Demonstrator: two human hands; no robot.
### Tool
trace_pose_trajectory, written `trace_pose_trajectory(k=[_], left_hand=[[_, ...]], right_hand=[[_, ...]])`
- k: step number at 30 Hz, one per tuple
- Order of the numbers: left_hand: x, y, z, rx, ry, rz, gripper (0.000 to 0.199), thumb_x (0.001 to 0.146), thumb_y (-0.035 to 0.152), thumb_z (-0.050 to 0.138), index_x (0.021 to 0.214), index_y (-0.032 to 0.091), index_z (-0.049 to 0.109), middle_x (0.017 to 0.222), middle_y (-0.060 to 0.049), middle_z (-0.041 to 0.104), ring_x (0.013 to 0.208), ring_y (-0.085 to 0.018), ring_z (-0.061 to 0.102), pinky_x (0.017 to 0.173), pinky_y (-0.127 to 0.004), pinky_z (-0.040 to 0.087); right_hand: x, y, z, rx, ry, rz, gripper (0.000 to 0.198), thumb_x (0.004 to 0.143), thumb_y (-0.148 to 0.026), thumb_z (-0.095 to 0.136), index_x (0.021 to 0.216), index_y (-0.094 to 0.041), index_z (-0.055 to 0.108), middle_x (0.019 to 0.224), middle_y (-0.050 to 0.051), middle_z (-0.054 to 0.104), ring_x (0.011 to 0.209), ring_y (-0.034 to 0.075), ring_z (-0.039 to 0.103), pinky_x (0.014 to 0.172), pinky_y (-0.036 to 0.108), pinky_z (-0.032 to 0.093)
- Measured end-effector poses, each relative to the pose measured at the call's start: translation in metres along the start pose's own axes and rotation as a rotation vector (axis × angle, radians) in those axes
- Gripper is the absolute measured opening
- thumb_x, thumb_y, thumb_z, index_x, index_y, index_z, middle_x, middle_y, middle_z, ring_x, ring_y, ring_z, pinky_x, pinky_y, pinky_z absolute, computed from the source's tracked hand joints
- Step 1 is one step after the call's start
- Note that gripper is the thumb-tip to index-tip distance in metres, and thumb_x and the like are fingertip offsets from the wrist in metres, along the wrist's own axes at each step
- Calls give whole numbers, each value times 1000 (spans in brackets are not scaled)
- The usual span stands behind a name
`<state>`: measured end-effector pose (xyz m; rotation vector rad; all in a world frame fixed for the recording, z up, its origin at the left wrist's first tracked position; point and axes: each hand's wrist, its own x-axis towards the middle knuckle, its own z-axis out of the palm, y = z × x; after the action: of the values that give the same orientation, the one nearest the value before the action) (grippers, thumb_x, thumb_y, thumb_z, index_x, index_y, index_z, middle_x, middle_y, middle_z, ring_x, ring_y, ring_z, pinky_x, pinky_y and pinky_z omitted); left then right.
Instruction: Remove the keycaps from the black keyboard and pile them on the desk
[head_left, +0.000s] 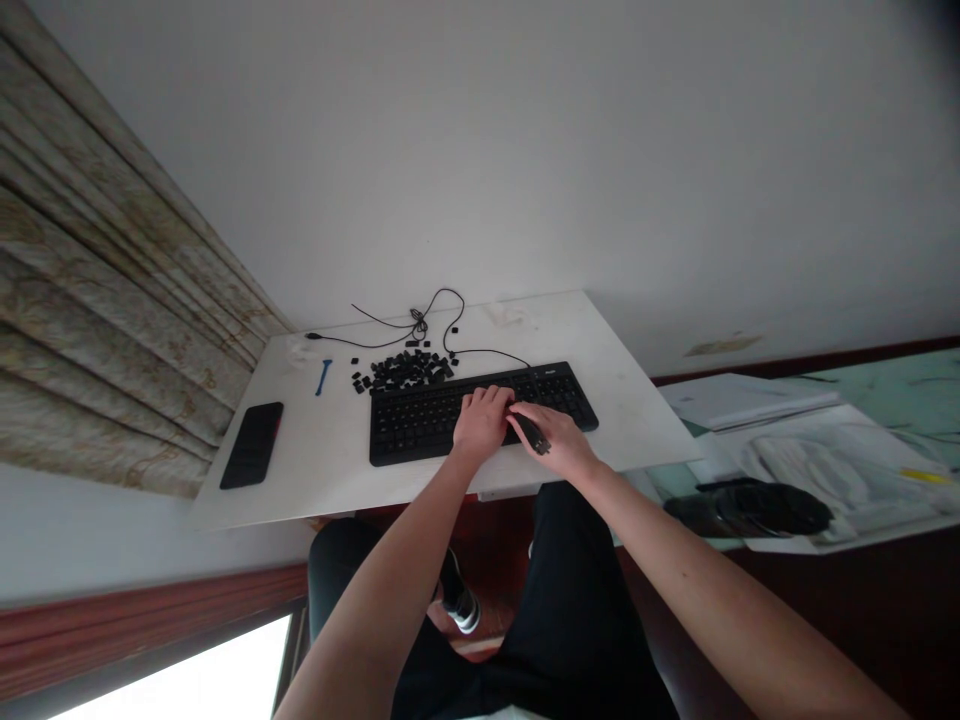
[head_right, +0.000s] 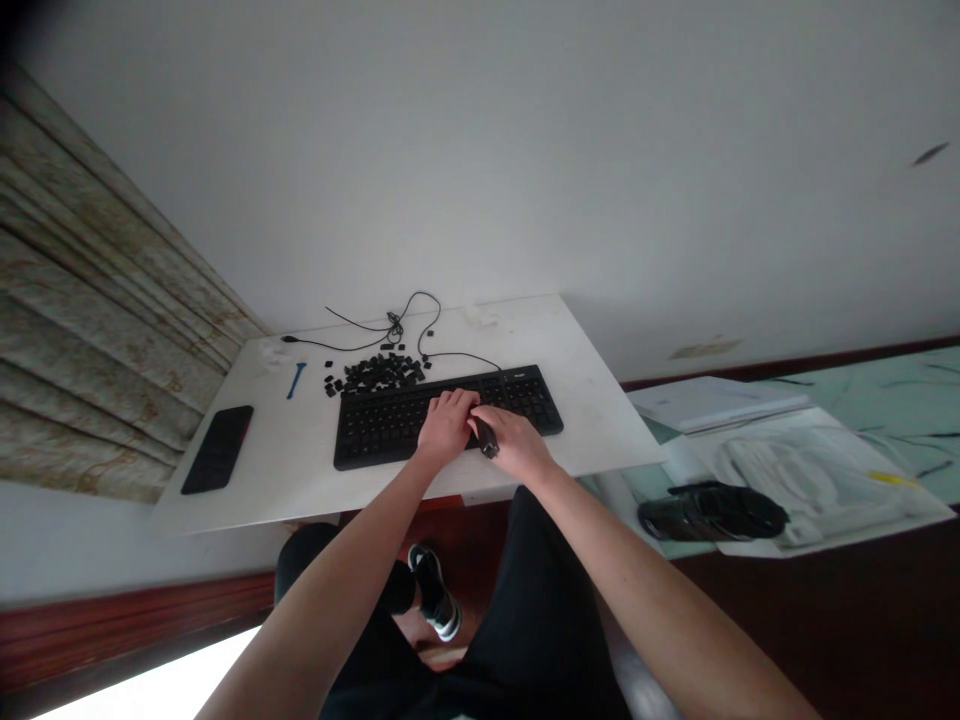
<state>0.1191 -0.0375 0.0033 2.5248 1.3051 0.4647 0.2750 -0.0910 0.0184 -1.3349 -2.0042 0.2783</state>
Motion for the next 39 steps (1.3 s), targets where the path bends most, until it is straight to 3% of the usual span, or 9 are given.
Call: trace_pose_trajectory(k=[5,7,10,14,18,24,30,33,39], left_hand=[[-1,-1,-2,-35,15,-8,28,98,14,46,118,25,61,116,-8,67,111,-26,56,94,-42,44],[-2,-1,-1,-75,56,-35,26,100,18,46,122,24,60,115,-7,69,109,-25,59,95,-40,45],[-3,-2,2,-165,143,-99,23,100,23,53,122,24,59,111,-6,70,104,-22,63,94,-36,47],[-5,-4,5,-305,227,-163,15,98,22,58,112,24,61,107,-4,71,101,-19,66,93,-34,51],[-6,-4,5,-376,279,-154,12,97,21,60,108,23,65,108,-5,71,104,-20,67,97,-36,54],[-3,-8,4,-422,369,-117,24,99,19,53,118,22,68,114,-7,68,108,-18,67,100,-34,54],[16,-32,-18,-631,440,-381,33,94,17,57,126,18,61,106,-8,72,93,-16,69,92,-32,56],[25,-57,-43,-562,368,-428,26,90,17,59,115,16,68,111,-10,73,100,-18,69,99,-35,53],[34,-109,-75,-309,311,-483,32,92,16,52,117,17,72,118,-8,74,111,-22,67,107,-38,47]], right_hand=[[14,-15,-20,44,-99,65,18,96,-33,56,104,-26,70,104,6,77,102,26,73,93,38,56],[17,-9,-26,80,-45,107,20,95,-37,57,104,-26,71,106,7,77,101,26,73,92,37,57],[16,16,-32,147,195,227,27,92,-47,61,100,-23,71,101,9,77,94,27,74,89,39,58],[8,66,-36,366,570,513,42,84,-60,66,86,-18,70,75,10,75,77,27,75,76,41,61],[-4,104,-35,540,761,728,48,71,-63,75,74,-16,68,62,7,71,61,24,72,65,38,62],[-13,116,-30,463,708,771,48,75,-61,71,72,-14,70,64,11,72,61,23,71,64,36,59],[-12,110,-32,441,648,757,52,75,-66,70,74,-14,71,66,12,74,63,26,73,64,37,59],[-11,105,-34,449,641,749,54,75,-68,69,73,-14,71,64,12,73,64,28,74,62,36,59],[-9,100,-36,459,648,760,53,74,-67,70,72,-14,71,65,14,74,65,30,75,62,37,61]])
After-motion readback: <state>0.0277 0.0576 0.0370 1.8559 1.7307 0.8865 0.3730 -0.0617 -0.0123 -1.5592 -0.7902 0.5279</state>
